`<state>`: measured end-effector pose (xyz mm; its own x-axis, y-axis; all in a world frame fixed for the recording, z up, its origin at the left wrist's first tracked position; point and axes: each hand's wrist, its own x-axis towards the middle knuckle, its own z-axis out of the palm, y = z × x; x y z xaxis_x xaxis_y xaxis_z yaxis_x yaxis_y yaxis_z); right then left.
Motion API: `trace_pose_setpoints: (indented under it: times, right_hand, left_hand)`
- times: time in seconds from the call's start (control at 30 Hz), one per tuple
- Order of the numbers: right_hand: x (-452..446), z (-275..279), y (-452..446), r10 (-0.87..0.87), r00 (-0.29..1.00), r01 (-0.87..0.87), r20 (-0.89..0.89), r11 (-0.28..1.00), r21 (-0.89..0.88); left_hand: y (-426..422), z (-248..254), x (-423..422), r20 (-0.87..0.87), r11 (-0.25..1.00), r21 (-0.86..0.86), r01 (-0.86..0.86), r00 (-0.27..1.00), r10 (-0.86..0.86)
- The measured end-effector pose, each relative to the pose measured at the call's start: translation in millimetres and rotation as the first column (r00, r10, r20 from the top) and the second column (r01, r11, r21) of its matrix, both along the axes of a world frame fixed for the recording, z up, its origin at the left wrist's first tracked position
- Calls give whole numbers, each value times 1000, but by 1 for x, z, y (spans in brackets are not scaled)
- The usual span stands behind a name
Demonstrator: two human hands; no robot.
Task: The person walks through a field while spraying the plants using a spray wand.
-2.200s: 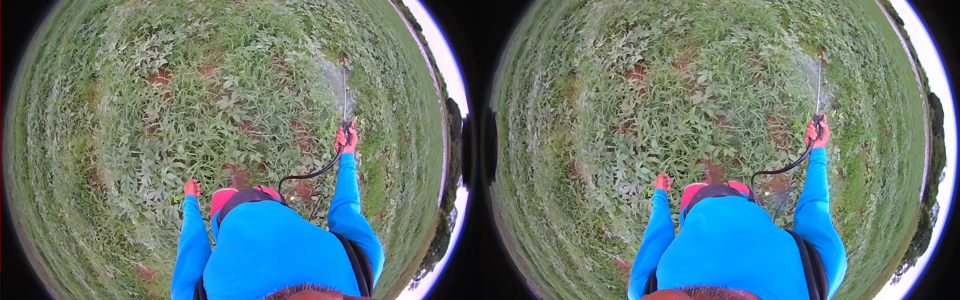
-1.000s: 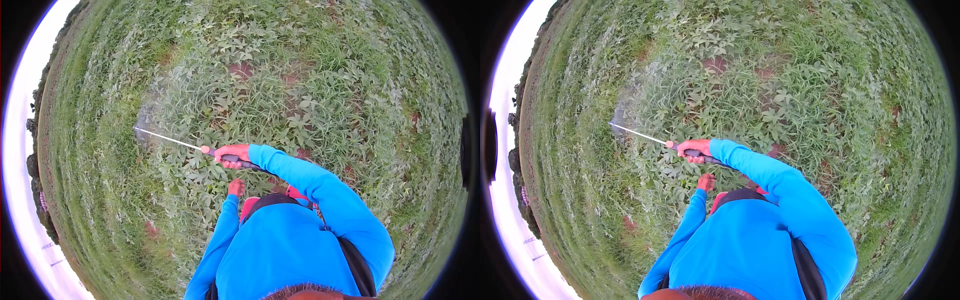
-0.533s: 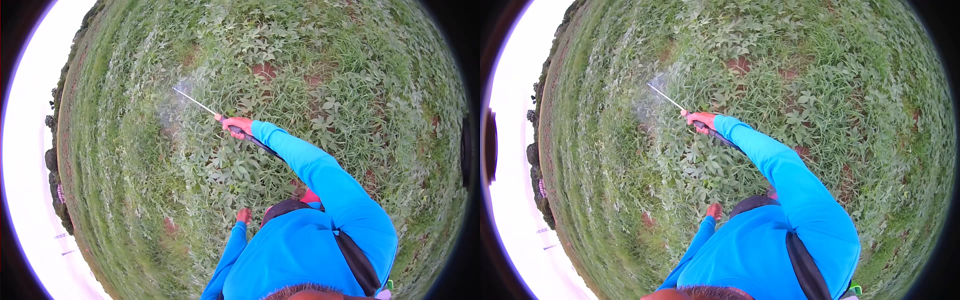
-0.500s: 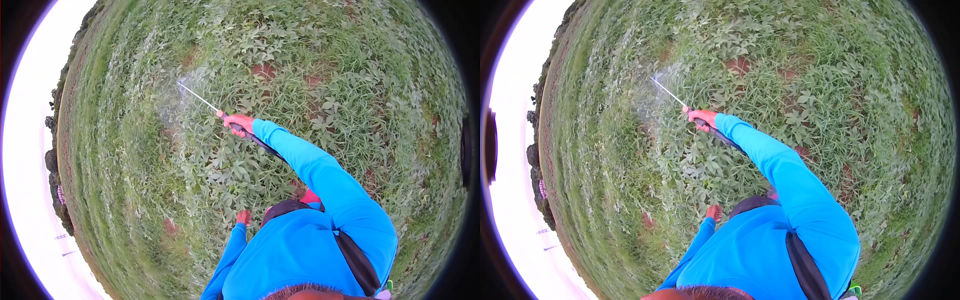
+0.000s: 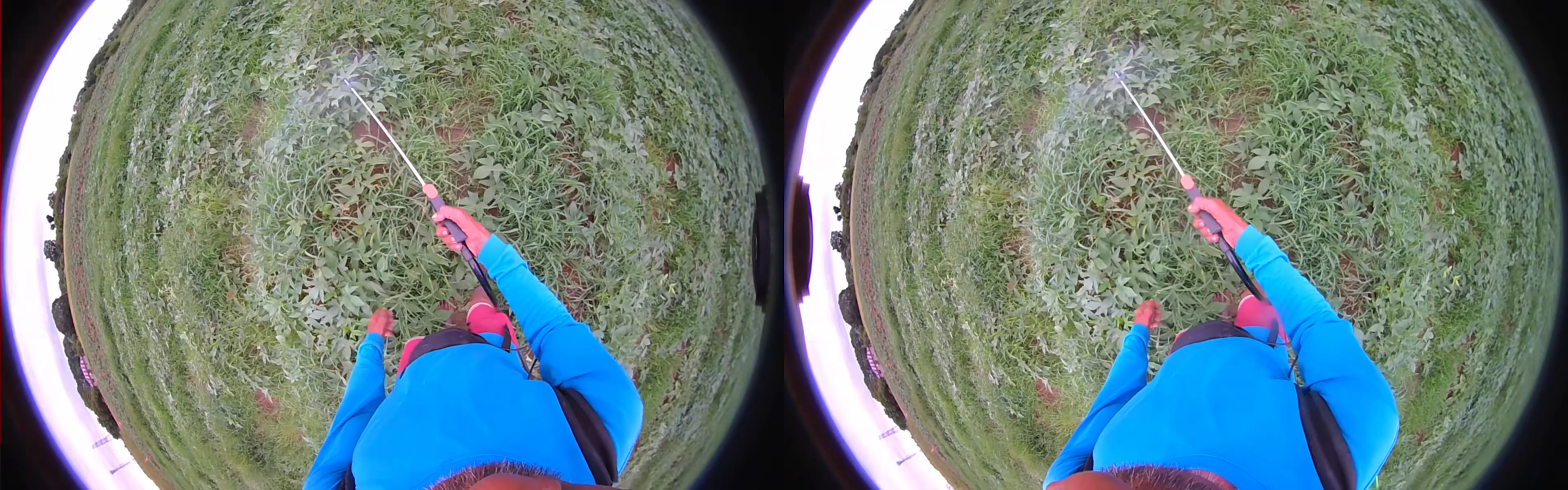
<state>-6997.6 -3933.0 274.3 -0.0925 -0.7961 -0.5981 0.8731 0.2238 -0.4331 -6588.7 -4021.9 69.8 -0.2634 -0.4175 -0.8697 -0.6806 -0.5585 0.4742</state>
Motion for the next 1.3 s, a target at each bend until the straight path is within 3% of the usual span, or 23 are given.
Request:
trace_pose_setpoints:
  times: [0.1, 0.27, 0.43, 0.67, 0.9, 1.0, 1.03, 1.1, 1.2, 1.3]
  right_hand:
    - [-14, 0, 65, -79, 994, 71, 80, 993, 91]
    - [-37, 20, 162, -263, 964, 251, 41, 948, 196]
    - [-65, 31, 238, -522, 843, 486, 128, 843, 231]
    - [-130, 37, 309, -825, 528, 845, 199, 535, -26]
    - [-237, 21, 372, -941, 274, 956, 200, 244, -162]
    - [-284, 7, 391, -952, 235, 958, 198, 192, -213]
    - [-296, 5, 394, -947, 247, 949, 204, 194, -249]
    - [-316, 3, 400, -938, 279, 925, 205, 205, -320]
    - [-336, 2, 394, -885, 328, 917, 332, 214, -336]
    - [-335, 11, 373, -846, 430, 884, 315, 325, -335]
  left_hand:
    - [-21, -14, -44, -49, 999, -38, 19, 999, -21]
    - [-25, -8, -117, -27, 986, -3, 169, 985, -169]
    - [-5, -21, -170, 1, 961, 56, 271, 962, -272]
    - [-8, -13, -240, 39, 917, 49, 396, 917, -397]
    - [-47, -8, -297, 23, 938, 5, 348, 937, -348]
    - [-62, -5, -318, -23, 952, 43, 302, 953, -301]
    - [-65, 1, -326, 15, 952, 14, 306, 952, -306]
    - [-73, 7, -329, -70, 962, -14, 273, 959, -274]
    - [-91, 3, -331, -67, 981, -59, 187, 979, -191]
    - [-106, 0, -322, -94, 994, -67, 88, 991, -94]
